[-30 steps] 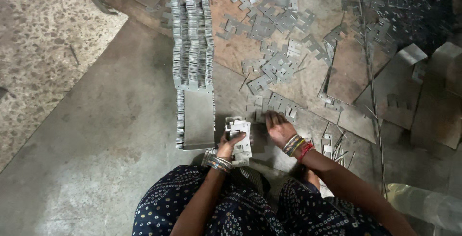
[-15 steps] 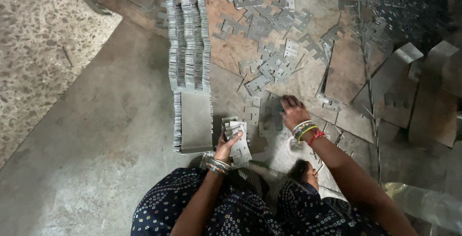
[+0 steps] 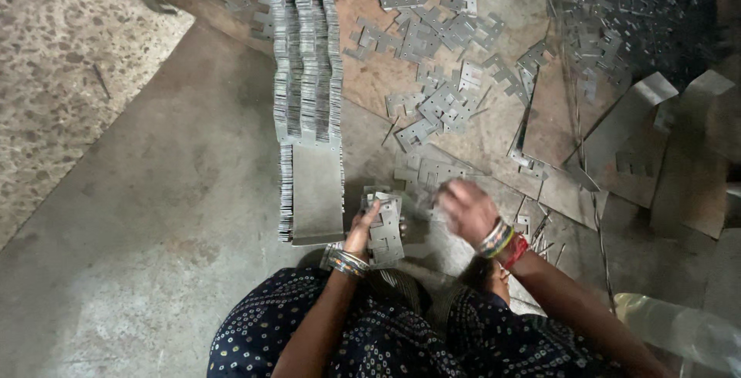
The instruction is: The person sits on the floor and repeatedly picks up small metal brackets from a scattered pile, aligns them, and stacks them into neat piles. The person continues this repetitive stacking process throughout the clip.
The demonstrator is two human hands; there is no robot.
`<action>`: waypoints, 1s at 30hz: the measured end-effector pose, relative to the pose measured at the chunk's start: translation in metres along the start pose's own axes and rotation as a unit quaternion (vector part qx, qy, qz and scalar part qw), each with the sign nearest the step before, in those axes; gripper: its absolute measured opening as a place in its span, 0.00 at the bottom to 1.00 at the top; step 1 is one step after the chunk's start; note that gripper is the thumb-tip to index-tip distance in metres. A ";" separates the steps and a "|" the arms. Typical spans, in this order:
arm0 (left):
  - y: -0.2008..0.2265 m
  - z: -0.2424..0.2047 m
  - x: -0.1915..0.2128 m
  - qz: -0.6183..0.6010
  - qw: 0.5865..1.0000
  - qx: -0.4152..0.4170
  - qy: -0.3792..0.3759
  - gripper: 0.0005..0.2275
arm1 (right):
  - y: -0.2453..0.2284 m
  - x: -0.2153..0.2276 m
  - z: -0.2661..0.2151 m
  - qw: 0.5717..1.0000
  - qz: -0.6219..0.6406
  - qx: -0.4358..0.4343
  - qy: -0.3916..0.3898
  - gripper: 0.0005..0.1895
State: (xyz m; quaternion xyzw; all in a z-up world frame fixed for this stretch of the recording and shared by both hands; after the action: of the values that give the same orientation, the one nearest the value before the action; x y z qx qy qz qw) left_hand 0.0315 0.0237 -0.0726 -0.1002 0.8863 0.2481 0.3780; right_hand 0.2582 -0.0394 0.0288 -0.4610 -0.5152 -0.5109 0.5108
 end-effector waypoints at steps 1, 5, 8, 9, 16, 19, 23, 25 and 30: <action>0.000 0.005 0.003 0.003 1.000 0.007 0.005 0.26 | -0.009 0.008 -0.003 0.997 0.016 0.060 0.043 0.19; -0.002 0.009 0.008 0.083 0.995 0.006 0.048 0.25 | 0.000 -0.002 0.020 0.970 -0.200 0.135 -0.016 0.25; -0.002 0.001 -0.005 0.087 0.996 0.014 -0.013 0.25 | 0.036 -0.012 0.045 0.990 -0.141 -0.023 0.000 0.35; 0.000 -0.002 -0.008 0.083 0.996 0.008 -0.020 0.26 | 0.044 -0.022 0.049 0.990 -0.125 -0.044 -0.053 0.35; 0.014 -0.015 -0.020 0.007 0.999 0.040 -0.029 0.28 | 0.051 -0.019 0.048 0.976 0.045 -0.134 -0.168 0.22; 0.010 -0.009 -0.013 -0.005 0.999 0.030 -0.028 0.29 | 0.020 0.006 0.020 0.987 -0.005 -0.087 -0.137 0.18; -0.004 0.006 0.010 -0.005 0.997 0.018 0.080 0.28 | -0.011 0.031 -0.002 0.996 0.009 0.079 0.050 0.19; -0.009 0.009 0.007 -0.020 1.000 -0.004 0.006 0.29 | 0.004 0.012 0.004 0.999 -0.044 0.009 0.008 0.23; -0.005 0.008 0.010 0.035 0.999 -0.034 0.012 0.29 | 0.043 -0.050 0.006 0.987 -0.052 -0.091 -0.125 0.34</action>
State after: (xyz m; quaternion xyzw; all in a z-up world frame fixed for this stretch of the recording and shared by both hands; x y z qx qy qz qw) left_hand 0.0311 0.0238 -0.0859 -0.0849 0.8847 0.2899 0.3551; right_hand 0.3035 -0.0291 -0.0186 -0.5383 -0.5495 -0.5202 0.3710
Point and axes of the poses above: each hand's wrist, its own z-axis towards the middle knuckle, its own x-axis out of the back of the hand, y = z × x, the point moved 5 cm from there along z, towards the middle knuckle, and after that the axes turned 10 degrees about -z, right-handed, at the moved point
